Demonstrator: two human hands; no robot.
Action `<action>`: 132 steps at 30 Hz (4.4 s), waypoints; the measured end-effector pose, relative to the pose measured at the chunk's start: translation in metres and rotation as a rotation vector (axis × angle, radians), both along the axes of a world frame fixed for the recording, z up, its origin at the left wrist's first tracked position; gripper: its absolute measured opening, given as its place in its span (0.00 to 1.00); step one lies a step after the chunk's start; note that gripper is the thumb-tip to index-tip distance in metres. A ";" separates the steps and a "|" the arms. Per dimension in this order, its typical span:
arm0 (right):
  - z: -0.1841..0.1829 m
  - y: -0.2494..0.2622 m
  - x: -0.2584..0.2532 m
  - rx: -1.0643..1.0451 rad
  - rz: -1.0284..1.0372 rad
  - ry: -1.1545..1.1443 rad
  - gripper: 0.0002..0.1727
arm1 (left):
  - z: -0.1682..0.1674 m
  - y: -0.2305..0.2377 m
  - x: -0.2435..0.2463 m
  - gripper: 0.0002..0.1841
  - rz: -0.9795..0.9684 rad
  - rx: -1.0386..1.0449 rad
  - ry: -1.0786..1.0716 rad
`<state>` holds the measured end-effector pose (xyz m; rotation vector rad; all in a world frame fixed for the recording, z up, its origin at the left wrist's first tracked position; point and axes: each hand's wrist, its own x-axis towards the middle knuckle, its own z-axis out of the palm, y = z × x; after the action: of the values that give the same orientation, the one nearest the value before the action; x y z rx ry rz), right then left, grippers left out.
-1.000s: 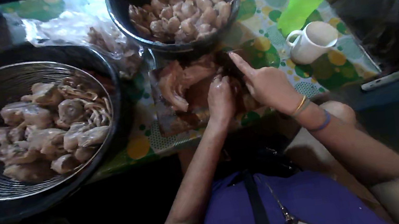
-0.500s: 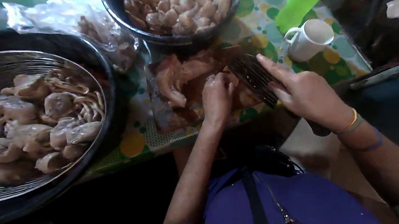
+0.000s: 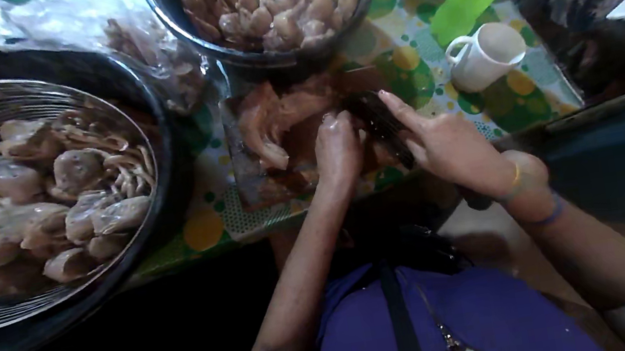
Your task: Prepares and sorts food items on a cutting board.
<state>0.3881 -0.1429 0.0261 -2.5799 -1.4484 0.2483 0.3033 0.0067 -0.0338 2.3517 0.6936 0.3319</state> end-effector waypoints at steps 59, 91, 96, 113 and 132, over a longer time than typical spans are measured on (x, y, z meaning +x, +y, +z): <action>-0.001 -0.055 0.033 0.695 -0.338 0.517 0.36 | 0.171 0.236 -0.041 0.14 0.229 0.101 0.447; -0.056 -0.024 0.090 0.921 -0.427 0.621 0.38 | 0.098 0.238 0.101 0.18 -0.077 0.808 0.511; -0.059 -0.026 0.087 0.905 -0.414 0.639 0.38 | 0.093 0.214 0.100 0.13 -0.075 0.671 0.717; -0.072 -0.033 0.087 0.862 -0.410 0.501 0.35 | 0.149 0.209 0.080 0.27 0.025 0.404 0.830; -0.031 -0.061 0.033 0.510 -0.086 0.067 0.32 | 0.021 0.008 0.009 0.18 -0.078 0.096 0.165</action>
<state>0.4211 -0.2038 -0.0046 -2.1876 -1.1843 -0.0449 0.3125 0.0146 -0.0133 2.5104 0.6731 0.1406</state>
